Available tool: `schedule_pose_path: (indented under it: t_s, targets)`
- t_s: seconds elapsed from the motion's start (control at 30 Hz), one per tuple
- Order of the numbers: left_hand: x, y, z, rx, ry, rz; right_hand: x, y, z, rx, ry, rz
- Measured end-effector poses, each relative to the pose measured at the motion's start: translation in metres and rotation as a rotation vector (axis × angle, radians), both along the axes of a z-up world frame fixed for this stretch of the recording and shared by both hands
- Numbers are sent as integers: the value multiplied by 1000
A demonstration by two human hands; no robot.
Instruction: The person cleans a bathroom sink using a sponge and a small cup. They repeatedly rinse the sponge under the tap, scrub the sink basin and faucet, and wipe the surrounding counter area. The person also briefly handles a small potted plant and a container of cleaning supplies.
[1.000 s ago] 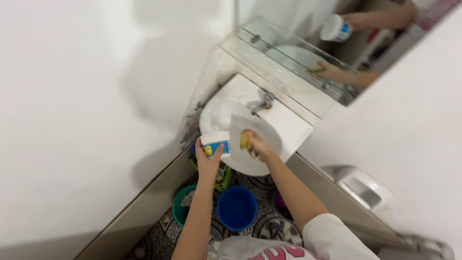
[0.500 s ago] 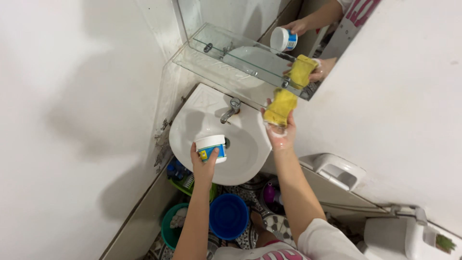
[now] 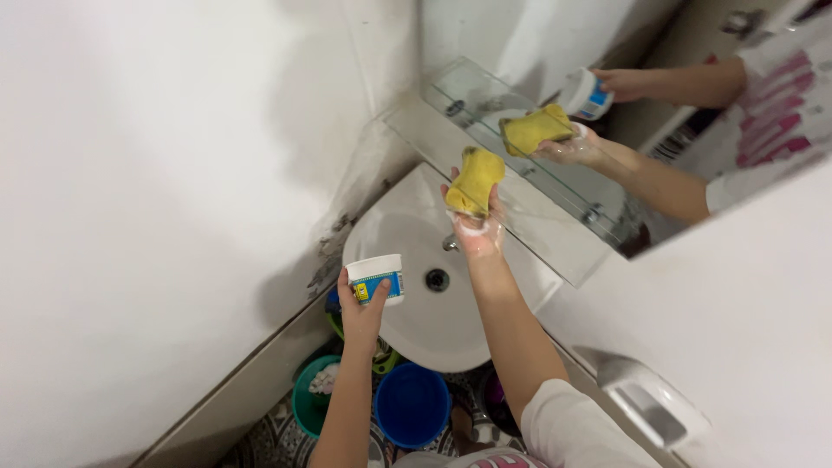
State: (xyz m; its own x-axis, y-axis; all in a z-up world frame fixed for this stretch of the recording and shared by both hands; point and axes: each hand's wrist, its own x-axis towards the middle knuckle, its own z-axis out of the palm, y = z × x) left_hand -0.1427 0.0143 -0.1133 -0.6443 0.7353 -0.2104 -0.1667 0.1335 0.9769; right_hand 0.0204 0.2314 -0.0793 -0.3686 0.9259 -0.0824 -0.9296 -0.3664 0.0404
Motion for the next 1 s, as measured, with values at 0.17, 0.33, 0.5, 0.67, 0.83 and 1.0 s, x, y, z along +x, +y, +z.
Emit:
schedule_pose_path:
  t_s: [0.17,0.33,0.5,0.67,0.83,1.0]
  targets:
    - [-11,-2,-18,74,-4,120,-52,42,-9,-11,-31,98]
    - [-22,-13,-25,81,3,222,-101,86,-20,85,-47,210]
    - [-32,-24,-22,20,-25,291,-138,113,-22,32,-134,201]
    - [-31,-27,-20,67,-47,309,-149,111,-36,29,-187,386]
    - [-31,-19,-16,47,-65,279,-132,111,-37,151,-219,508]
    - [-20,-7,-16,78,-30,227,-76,100,-16,124,-119,299]
